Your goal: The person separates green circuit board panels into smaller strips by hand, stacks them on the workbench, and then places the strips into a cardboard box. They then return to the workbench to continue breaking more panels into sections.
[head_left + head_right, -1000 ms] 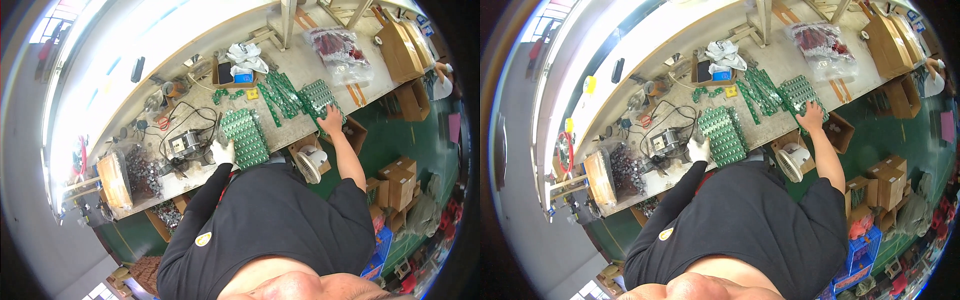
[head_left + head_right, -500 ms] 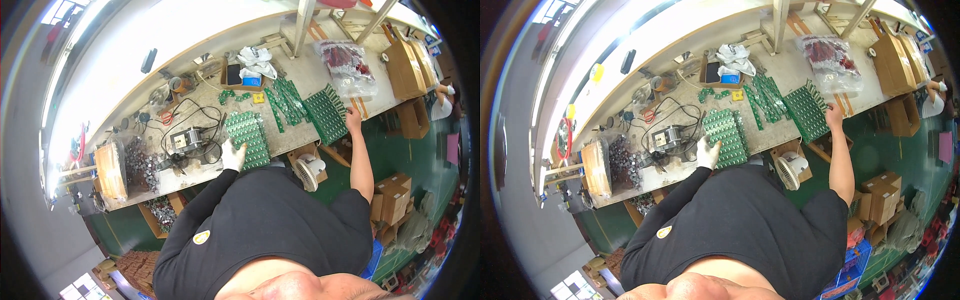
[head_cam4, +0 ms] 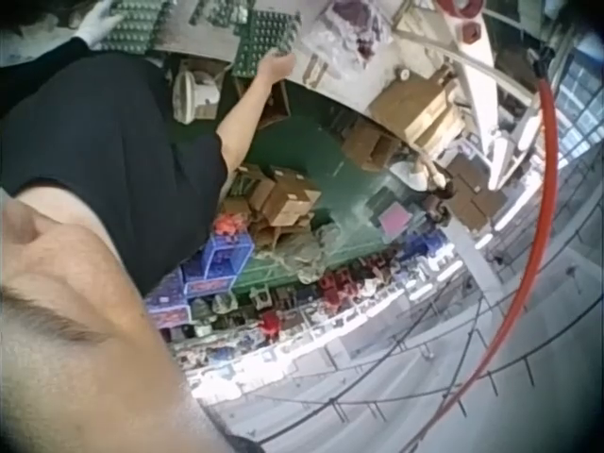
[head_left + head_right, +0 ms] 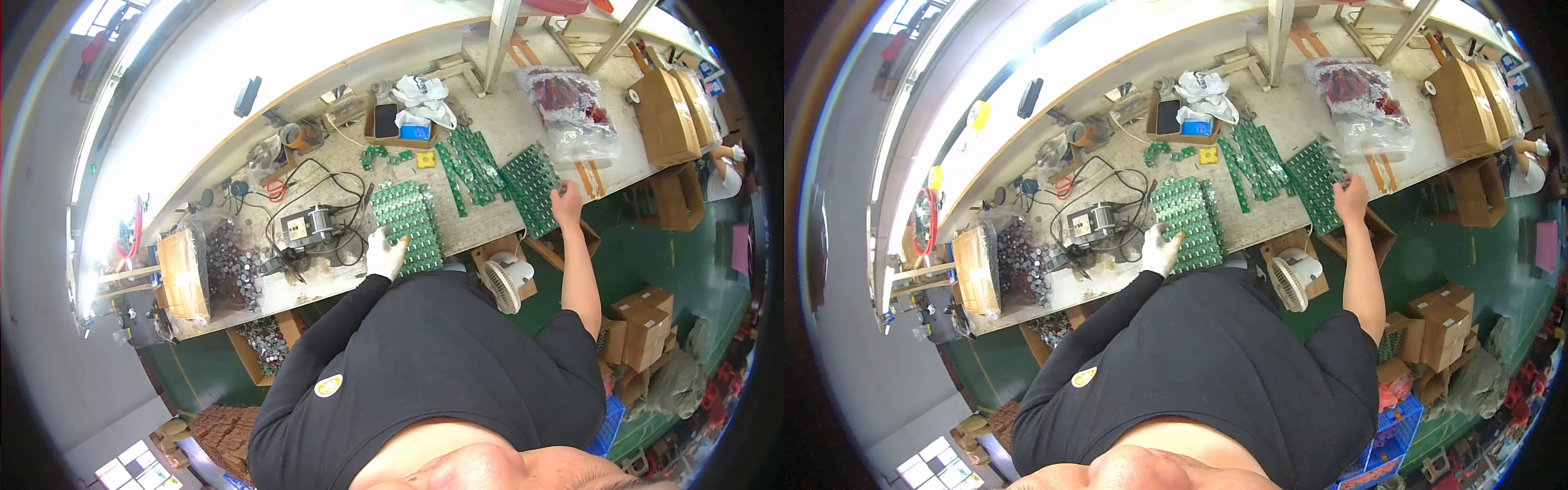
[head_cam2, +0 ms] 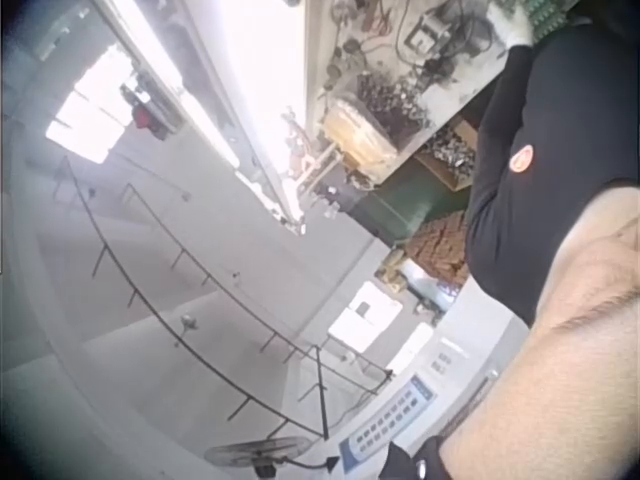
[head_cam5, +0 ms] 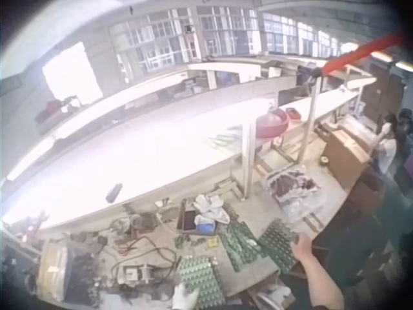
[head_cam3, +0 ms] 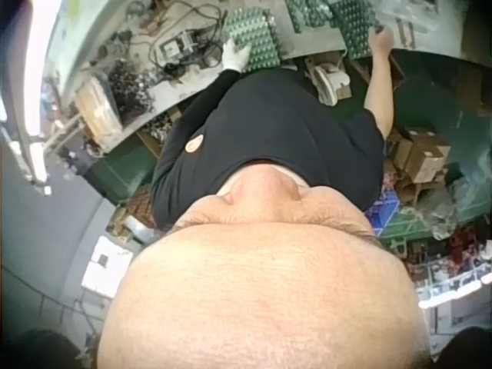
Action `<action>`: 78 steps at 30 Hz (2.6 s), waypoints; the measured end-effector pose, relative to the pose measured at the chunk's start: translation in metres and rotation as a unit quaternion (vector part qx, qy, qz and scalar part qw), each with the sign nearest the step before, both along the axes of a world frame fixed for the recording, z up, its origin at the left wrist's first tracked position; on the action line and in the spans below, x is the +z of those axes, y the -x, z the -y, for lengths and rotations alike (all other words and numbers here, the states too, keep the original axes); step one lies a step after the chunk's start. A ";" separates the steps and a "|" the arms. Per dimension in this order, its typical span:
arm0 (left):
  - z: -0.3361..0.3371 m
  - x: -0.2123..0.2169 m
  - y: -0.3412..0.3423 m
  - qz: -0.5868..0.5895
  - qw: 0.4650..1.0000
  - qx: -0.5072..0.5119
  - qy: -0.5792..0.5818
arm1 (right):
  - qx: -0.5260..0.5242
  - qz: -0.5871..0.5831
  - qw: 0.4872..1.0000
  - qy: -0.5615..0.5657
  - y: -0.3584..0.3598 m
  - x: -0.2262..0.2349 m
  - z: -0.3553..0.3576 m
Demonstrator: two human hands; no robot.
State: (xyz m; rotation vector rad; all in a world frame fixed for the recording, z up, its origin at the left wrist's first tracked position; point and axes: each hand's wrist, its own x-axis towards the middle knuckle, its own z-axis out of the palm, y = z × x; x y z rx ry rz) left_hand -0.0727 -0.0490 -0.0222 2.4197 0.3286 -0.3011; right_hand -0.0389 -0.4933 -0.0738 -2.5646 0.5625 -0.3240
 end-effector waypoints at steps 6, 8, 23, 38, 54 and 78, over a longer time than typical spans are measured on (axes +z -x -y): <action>-0.007 -0.009 -0.003 0.027 0.999 -0.031 0.008 | -0.053 0.036 0.987 -0.144 -0.009 0.057 -0.020; -0.002 0.005 -0.014 -0.203 0.924 0.047 0.321 | 0.041 0.096 0.989 -0.105 -0.004 0.100 -0.051; 0.009 0.069 -0.067 -0.318 0.619 0.021 0.718 | 0.401 0.118 0.891 -0.176 -0.010 0.202 -0.166; 0.014 0.090 -0.050 -0.169 0.793 -0.018 0.585 | 0.039 0.068 0.803 -0.590 -0.056 0.122 -0.202; 0.028 0.068 -0.046 -0.281 0.679 0.110 0.669 | -0.020 0.029 0.596 -0.802 -0.058 0.114 -0.219; -0.039 -0.083 -0.030 -0.184 0.863 0.215 0.418 | -0.005 -0.124 0.985 -0.122 -0.173 -0.025 -0.122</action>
